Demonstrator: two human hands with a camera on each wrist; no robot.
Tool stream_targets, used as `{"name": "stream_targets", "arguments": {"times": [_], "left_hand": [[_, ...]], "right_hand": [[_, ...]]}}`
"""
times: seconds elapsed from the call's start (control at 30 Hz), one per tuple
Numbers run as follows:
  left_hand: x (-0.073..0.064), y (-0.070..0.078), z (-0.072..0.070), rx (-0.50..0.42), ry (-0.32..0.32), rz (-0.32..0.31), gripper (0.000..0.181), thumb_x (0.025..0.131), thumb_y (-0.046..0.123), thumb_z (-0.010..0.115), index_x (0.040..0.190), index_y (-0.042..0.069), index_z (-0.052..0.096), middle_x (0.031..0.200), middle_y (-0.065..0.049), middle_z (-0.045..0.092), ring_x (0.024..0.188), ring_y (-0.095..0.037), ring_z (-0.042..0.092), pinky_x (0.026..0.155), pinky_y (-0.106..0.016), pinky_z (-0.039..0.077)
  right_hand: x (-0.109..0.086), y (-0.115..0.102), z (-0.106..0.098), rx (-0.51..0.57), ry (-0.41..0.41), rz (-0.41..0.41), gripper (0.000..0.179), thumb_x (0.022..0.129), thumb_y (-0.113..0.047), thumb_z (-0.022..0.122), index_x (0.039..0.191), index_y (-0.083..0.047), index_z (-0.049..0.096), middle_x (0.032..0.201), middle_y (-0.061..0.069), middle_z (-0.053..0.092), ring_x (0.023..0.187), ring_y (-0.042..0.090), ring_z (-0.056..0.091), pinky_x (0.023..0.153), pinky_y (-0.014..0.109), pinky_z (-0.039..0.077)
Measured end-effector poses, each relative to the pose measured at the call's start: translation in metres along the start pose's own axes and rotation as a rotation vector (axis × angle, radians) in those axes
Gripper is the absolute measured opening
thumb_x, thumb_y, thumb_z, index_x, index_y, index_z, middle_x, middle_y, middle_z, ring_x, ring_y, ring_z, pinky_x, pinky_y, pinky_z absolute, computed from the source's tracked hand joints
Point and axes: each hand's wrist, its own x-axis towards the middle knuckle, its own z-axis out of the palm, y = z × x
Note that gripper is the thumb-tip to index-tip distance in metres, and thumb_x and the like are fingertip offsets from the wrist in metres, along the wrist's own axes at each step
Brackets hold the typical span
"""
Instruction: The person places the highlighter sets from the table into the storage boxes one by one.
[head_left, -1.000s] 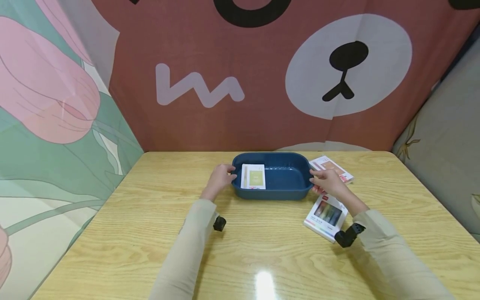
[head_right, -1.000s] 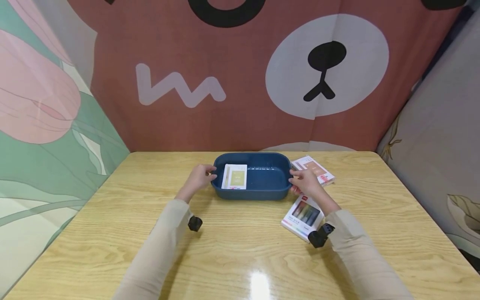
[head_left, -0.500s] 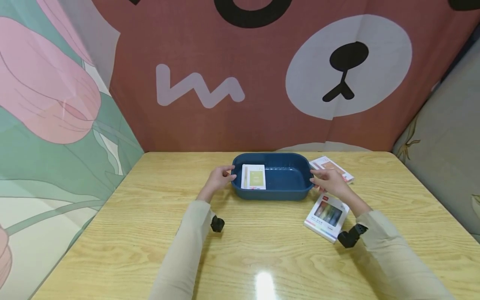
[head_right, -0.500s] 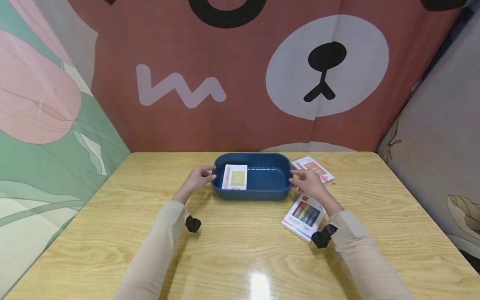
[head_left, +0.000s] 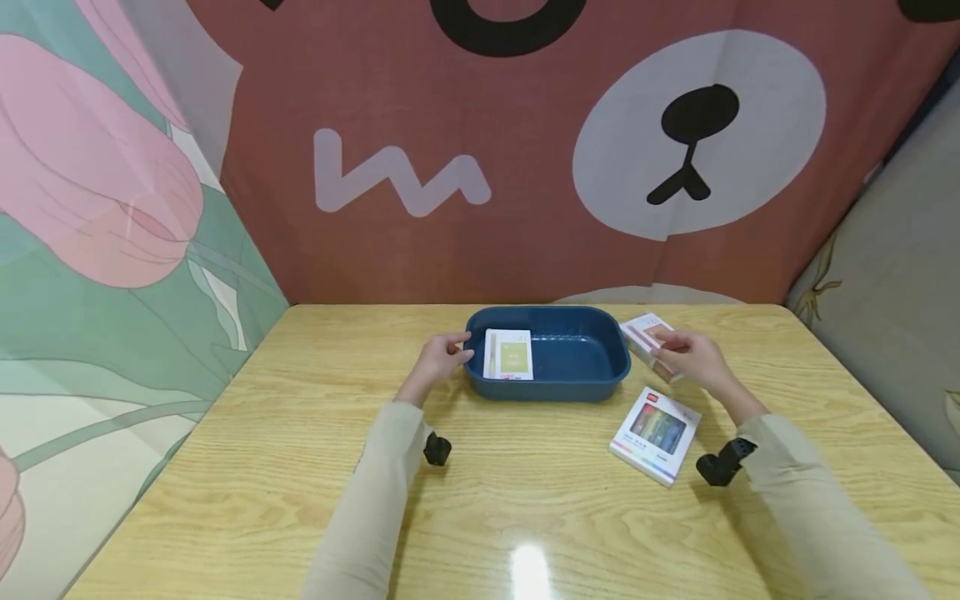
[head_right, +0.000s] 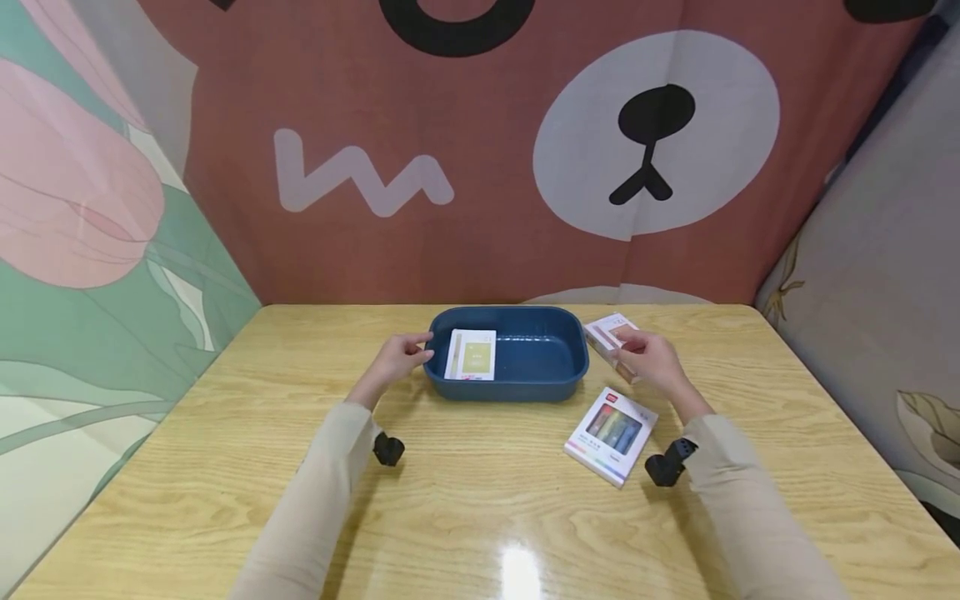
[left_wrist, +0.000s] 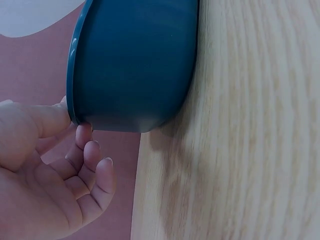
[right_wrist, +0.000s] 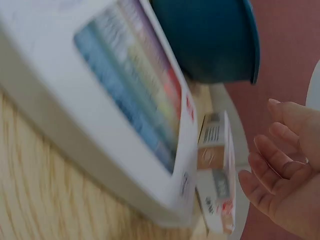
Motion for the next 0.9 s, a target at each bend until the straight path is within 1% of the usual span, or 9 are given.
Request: {"name": "stream_targets", "arguments": {"times": [0.1, 0.27, 0.4, 0.5, 0.63, 0.67, 0.73, 0.8, 0.9], "left_hand": [[0.000, 0.001, 0.000, -0.005, -0.005, -0.007, 0.038, 0.086, 0.010, 0.060, 0.123, 0.002, 0.055, 0.071, -0.004, 0.046, 0.065, -0.014, 0.042, 0.055, -0.022, 0.035], [0.000, 0.001, 0.000, -0.003, -0.007, -0.015, 0.038, 0.086, 0.011, 0.060, 0.123, 0.004, 0.055, 0.075, -0.005, 0.049, 0.070, -0.016, 0.044, 0.057, -0.023, 0.036], [-0.001, 0.001, -0.001, -0.005, -0.014, -0.027, 0.038, 0.087, 0.012, 0.059, 0.124, 0.005, 0.054, 0.077, -0.005, 0.049, 0.072, -0.016, 0.044, 0.058, -0.023, 0.036], [0.000, 0.002, -0.001, -0.007, -0.019, -0.039, 0.038, 0.087, 0.012, 0.059, 0.124, 0.005, 0.054, 0.077, -0.005, 0.048, 0.072, -0.016, 0.043, 0.058, -0.023, 0.036], [0.000, 0.002, -0.001, -0.002, -0.024, -0.048, 0.038, 0.087, 0.013, 0.058, 0.125, 0.006, 0.054, 0.079, -0.006, 0.049, 0.073, -0.017, 0.044, 0.058, -0.023, 0.036], [0.000, 0.002, -0.001, 0.002, -0.026, -0.051, 0.038, 0.088, 0.013, 0.058, 0.125, 0.006, 0.053, 0.081, -0.007, 0.051, 0.074, -0.017, 0.044, 0.059, -0.023, 0.037], [0.000, 0.002, -0.001, 0.005, -0.028, -0.055, 0.038, 0.088, 0.013, 0.058, 0.125, 0.006, 0.053, 0.083, -0.008, 0.052, 0.075, -0.018, 0.045, 0.060, -0.023, 0.037], [0.000, 0.002, -0.001, 0.007, -0.029, -0.061, 0.038, 0.088, 0.014, 0.058, 0.125, 0.007, 0.053, 0.083, -0.008, 0.052, 0.076, -0.018, 0.045, 0.060, -0.024, 0.037], [0.000, 0.002, -0.001, 0.006, -0.023, -0.057, 0.038, 0.087, 0.013, 0.059, 0.125, 0.007, 0.054, 0.081, -0.007, 0.051, 0.074, -0.017, 0.045, 0.060, -0.023, 0.037]], "right_hand": [[-0.001, 0.006, -0.003, -0.032, 0.007, 0.008, 0.042, 0.085, -0.011, 0.061, 0.115, 0.016, 0.051, 0.096, 0.029, 0.057, 0.083, 0.032, 0.054, 0.059, 0.024, 0.044], [-0.001, 0.013, -0.006, -0.078, 0.009, 0.035, 0.049, 0.085, -0.013, 0.060, 0.118, 0.020, 0.044, 0.106, 0.035, 0.051, 0.095, 0.044, 0.049, 0.072, 0.042, 0.045], [0.004, 0.019, -0.005, -0.148, -0.007, 0.064, 0.057, 0.083, -0.017, 0.063, 0.119, 0.021, 0.041, 0.110, 0.037, 0.048, 0.099, 0.046, 0.047, 0.078, 0.051, 0.041], [0.007, 0.022, -0.005, -0.205, -0.036, 0.098, 0.063, 0.081, -0.022, 0.066, 0.120, 0.021, 0.040, 0.113, 0.037, 0.045, 0.101, 0.046, 0.045, 0.082, 0.053, 0.038], [0.010, 0.022, -0.005, -0.247, -0.090, 0.156, 0.071, 0.080, -0.027, 0.067, 0.124, 0.020, 0.036, 0.119, 0.037, 0.041, 0.105, 0.044, 0.041, 0.087, 0.054, 0.034], [0.010, 0.022, -0.005, -0.255, -0.100, 0.162, 0.071, 0.079, -0.027, 0.067, 0.124, 0.019, 0.036, 0.117, 0.036, 0.042, 0.102, 0.043, 0.042, 0.086, 0.054, 0.035], [0.011, 0.023, -0.005, -0.283, -0.105, 0.148, 0.063, 0.078, -0.028, 0.067, 0.117, 0.016, 0.046, 0.104, 0.032, 0.051, 0.092, 0.039, 0.045, 0.077, 0.048, 0.040], [0.011, 0.024, -0.005, -0.296, -0.110, 0.136, 0.058, 0.077, -0.028, 0.068, 0.111, 0.016, 0.049, 0.097, 0.030, 0.052, 0.085, 0.037, 0.046, 0.070, 0.045, 0.040], [0.011, 0.025, -0.005, -0.292, -0.121, 0.142, 0.058, 0.077, -0.029, 0.068, 0.108, 0.017, 0.049, 0.096, 0.032, 0.051, 0.084, 0.037, 0.046, 0.070, 0.045, 0.040]]}}
